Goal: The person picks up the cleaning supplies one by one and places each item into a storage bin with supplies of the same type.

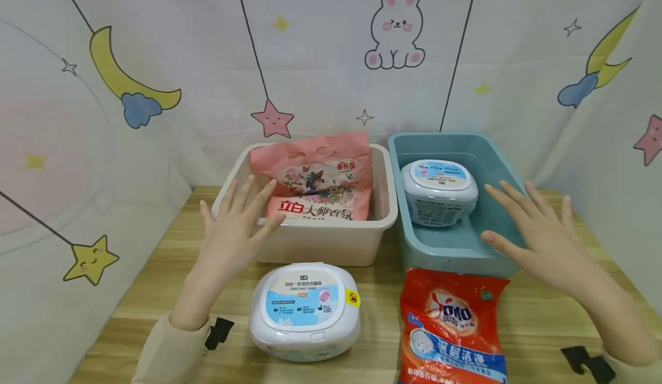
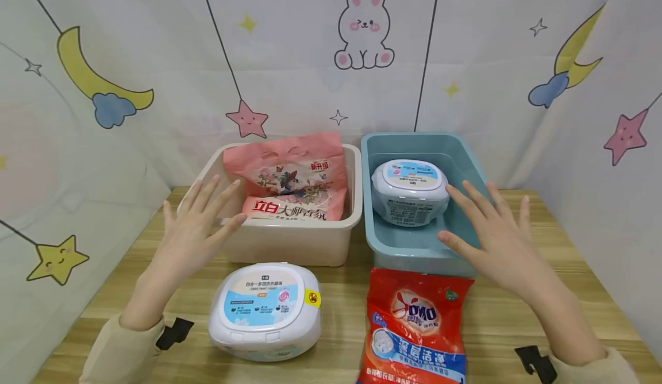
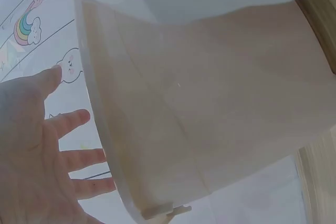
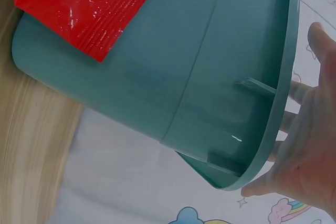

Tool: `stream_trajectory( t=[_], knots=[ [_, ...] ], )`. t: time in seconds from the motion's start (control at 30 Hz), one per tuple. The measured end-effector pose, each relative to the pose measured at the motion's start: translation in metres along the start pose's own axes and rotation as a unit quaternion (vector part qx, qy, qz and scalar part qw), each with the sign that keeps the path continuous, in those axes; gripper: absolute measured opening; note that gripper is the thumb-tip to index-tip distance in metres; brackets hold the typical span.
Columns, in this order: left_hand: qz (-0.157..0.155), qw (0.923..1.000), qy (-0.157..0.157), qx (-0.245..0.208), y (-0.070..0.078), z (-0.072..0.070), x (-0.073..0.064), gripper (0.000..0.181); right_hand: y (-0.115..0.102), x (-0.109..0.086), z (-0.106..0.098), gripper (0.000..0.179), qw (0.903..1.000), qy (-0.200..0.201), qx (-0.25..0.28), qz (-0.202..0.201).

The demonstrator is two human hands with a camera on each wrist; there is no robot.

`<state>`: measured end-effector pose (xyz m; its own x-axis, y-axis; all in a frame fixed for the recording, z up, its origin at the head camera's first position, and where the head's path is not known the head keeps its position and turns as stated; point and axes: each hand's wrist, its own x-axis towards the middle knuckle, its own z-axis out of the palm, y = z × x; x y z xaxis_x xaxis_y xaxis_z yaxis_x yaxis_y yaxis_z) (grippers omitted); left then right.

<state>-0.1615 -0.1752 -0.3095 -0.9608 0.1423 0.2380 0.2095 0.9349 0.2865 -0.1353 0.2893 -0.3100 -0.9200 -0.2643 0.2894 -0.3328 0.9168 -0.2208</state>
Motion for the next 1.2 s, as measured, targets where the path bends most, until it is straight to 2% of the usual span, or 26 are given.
stream_trajectory(
  t=[0.37, 0.67, 1.2],
  knots=[
    [0.021, 0.999, 0.04, 0.0, -0.001, 0.005, -0.001, 0.065, -0.002, -0.006, 0.003, 0.074, 0.9995, 0.029, 0.009, -0.01],
    [0.029, 0.9983, 0.05, -0.001, -0.002, 0.007, -0.003, 0.066, -0.003, -0.01, 0.006, 0.069, 0.9976, 0.059, 0.022, -0.027],
    [0.056, 0.9937, 0.095, -0.018, -0.013, 0.01, -0.01, 0.056, -0.005, -0.019, 0.013, 0.064, 0.9947, 0.084, 0.037, -0.046]
  ],
)
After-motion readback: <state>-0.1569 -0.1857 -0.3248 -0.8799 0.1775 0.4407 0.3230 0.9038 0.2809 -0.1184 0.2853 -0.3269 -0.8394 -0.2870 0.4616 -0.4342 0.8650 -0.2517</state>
